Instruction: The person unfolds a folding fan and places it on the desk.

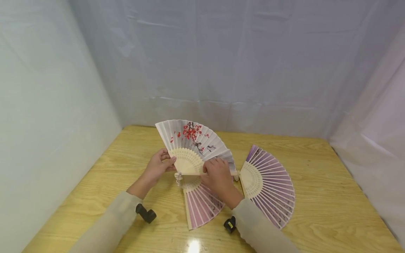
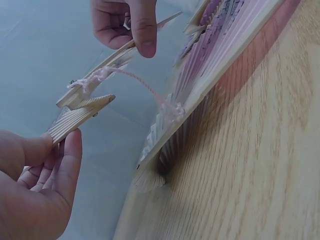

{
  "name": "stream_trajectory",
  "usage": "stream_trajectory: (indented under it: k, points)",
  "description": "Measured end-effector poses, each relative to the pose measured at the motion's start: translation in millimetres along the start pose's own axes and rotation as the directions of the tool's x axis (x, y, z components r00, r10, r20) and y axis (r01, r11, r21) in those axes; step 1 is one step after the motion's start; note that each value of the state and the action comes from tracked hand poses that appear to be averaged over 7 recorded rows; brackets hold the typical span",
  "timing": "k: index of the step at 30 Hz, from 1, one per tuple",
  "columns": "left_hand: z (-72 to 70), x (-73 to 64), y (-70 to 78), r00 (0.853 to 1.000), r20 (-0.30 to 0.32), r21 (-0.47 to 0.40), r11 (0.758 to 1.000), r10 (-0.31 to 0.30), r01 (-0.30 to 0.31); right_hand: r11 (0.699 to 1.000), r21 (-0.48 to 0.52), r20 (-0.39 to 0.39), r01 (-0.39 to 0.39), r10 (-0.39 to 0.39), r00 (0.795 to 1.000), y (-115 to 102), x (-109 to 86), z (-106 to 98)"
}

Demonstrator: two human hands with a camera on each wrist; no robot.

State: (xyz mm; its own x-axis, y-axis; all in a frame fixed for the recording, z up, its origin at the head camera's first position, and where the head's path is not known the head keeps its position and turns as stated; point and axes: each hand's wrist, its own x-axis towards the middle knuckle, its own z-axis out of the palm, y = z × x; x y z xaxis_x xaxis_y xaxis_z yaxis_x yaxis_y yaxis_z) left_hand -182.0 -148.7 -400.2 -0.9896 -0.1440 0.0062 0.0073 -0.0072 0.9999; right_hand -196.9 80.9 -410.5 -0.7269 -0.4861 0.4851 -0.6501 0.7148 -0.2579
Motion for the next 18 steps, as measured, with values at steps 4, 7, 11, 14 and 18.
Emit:
stream_trajectory:
  k: [4, 7, 11, 14, 18]
  points:
    - [0.2, 1.5, 0.9, 1.000, 0.004, -0.005, 1.000, 0.002, -0.002, 1.000, -0.013, 0.000, 0.015, -0.015, 1.000, 5.8, -2.0, 0.9]
    - [-4.6, 1.8, 1.6, 1.000, -0.001, -0.006, 1.000, 0.007, -0.007, 0.999, -0.029, 0.005, 0.014, -0.014, 1.000, 8.5, -3.0, -0.4]
    - [-15.5, 2.8, 3.0, 1.000, -0.008, 0.017, 1.000, 0.004, -0.004, 0.999, -0.047, 0.003, 0.007, -0.007, 1.000, 13.2, -5.4, -2.3]
    - [-25.2, 4.3, 4.4, 1.000, -0.030, 0.028, 1.000, 0.003, -0.003, 0.999, -0.040, -0.010, 0.013, -0.014, 1.000, 16.3, -8.3, -3.2]
    - [-37.5, 5.9, 5.6, 0.999, -0.054, 0.032, 0.999, 0.000, 0.002, 0.999, -0.027, -0.030, 0.018, -0.019, 0.999, 18.6, -11.2, -3.4]
